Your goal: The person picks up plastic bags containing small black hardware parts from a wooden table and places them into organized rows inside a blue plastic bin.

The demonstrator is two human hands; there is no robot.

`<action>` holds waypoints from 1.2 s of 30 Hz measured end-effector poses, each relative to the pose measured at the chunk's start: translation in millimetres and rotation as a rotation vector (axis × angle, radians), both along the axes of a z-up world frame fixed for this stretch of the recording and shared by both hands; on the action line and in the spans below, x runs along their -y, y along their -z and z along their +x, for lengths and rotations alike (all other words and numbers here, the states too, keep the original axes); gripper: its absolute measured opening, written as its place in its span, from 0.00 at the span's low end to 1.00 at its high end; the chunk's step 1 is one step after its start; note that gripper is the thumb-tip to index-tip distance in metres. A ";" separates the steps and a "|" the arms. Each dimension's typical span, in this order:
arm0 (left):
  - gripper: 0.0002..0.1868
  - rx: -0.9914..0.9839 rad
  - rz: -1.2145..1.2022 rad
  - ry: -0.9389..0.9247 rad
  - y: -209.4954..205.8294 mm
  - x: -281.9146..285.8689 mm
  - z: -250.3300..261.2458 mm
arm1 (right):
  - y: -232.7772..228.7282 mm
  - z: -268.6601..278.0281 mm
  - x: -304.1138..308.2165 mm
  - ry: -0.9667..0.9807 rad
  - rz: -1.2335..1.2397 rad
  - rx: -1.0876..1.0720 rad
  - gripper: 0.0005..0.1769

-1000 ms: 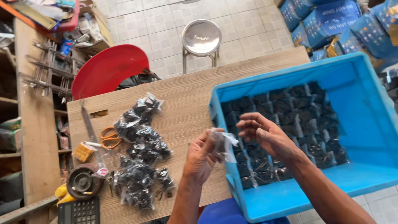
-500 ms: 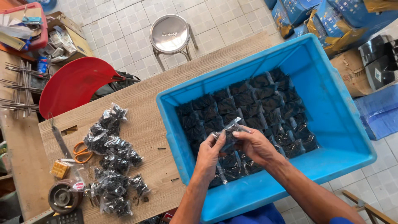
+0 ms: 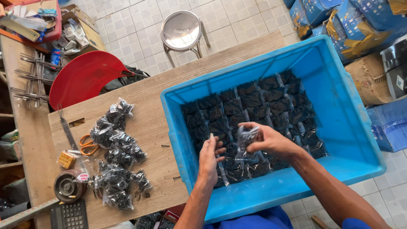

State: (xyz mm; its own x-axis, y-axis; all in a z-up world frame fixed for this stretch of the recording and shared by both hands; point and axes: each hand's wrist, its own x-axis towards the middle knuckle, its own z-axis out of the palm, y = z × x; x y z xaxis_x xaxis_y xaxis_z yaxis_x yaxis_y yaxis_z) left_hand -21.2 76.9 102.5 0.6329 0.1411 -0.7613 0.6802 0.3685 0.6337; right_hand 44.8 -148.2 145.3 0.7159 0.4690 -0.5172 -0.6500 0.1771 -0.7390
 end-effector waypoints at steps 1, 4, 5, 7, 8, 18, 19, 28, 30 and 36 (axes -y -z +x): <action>0.32 0.000 0.001 -0.004 -0.7 1.9 -1.1 | -0.8 0.7 1.7 -0.004 0.001 0.000 0.51; 0.30 -0.007 -0.007 0.048 -5.6 9.9 0.1 | 11.4 4.1 8.7 -0.005 0.031 -0.064 0.47; 0.32 -0.009 -0.030 0.060 -9.5 12.8 -0.4 | 25.6 4.8 10.5 -0.071 -0.059 -0.005 0.50; 0.34 -0.012 -0.053 0.071 -21.3 18.0 -1.1 | 27.7 3.1 5.6 -0.140 -0.146 0.052 0.53; 0.35 -0.014 -0.068 0.086 -29.3 20.7 -1.1 | 15.3 0.8 -0.8 -0.079 -0.087 -0.044 0.47; 0.17 0.133 -0.105 0.058 -57.5 40.9 0.9 | 33.5 -8.8 -8.5 -0.046 -0.246 0.126 0.46; 0.17 0.135 -0.104 0.059 -43.0 37.6 -0.8 | 22.7 -5.9 -7.6 -0.045 -0.245 0.128 0.46; 0.22 0.183 0.142 0.323 -6.9 25.8 -13.2 | -5.3 4.1 -6.5 -0.171 -0.318 0.188 0.27; 0.27 0.216 -0.127 0.114 -37.3 29.3 -11.0 | 5.4 6.1 -6.9 -0.021 -0.191 0.151 0.20; 0.18 0.268 -0.209 -0.069 -26.9 29.6 -2.2 | -4.2 -10.9 -15.4 0.060 -0.103 0.157 0.36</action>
State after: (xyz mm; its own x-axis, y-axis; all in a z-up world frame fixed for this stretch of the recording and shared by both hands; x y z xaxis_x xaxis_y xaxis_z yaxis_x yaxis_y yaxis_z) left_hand -23.3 47.3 129.4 0.8089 0.0495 -0.5859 0.4681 0.5487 0.6927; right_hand 33.9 -132.9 149.5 0.8165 0.3739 -0.4400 -0.5159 0.1305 -0.8466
